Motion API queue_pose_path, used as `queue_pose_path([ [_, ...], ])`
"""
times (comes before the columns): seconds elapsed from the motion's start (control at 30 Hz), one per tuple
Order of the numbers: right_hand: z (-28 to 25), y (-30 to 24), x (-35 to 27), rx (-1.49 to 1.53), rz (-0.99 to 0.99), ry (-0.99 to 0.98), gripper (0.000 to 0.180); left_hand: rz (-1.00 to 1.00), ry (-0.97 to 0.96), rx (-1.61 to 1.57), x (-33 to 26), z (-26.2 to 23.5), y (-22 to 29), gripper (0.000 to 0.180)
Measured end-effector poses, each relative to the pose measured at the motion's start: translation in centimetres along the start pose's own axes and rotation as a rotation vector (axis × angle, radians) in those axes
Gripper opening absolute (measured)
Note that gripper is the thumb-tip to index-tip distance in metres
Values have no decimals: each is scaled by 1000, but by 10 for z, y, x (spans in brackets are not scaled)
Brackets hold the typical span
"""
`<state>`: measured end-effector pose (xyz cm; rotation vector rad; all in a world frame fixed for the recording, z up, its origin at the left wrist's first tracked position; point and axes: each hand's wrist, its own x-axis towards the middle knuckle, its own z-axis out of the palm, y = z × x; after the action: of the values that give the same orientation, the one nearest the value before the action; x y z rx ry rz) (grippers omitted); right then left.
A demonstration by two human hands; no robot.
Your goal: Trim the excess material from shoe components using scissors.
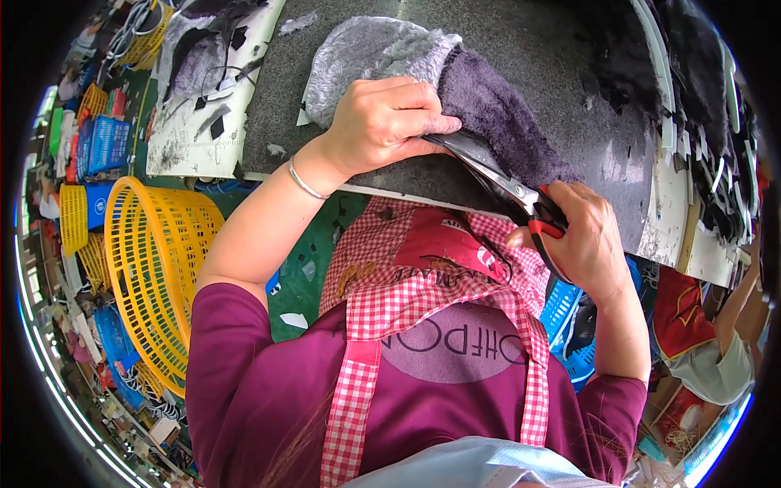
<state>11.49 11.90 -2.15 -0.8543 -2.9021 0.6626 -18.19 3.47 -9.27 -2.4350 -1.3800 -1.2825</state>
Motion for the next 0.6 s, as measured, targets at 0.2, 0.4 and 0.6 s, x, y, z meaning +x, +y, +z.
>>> queue_pose_path([
  [0.2, 1, 0, -2, 22, 22, -11, 64, 50, 43, 71, -3, 4, 1, 39],
  [0.4, 0, -3, -3, 21, 50, -32, 65, 128, 99, 141, -2, 5, 0, 39],
  [0.6, 2, -9, -3, -99, -10, 11, 52, 148, 82, 161, -2, 6, 2, 39],
])
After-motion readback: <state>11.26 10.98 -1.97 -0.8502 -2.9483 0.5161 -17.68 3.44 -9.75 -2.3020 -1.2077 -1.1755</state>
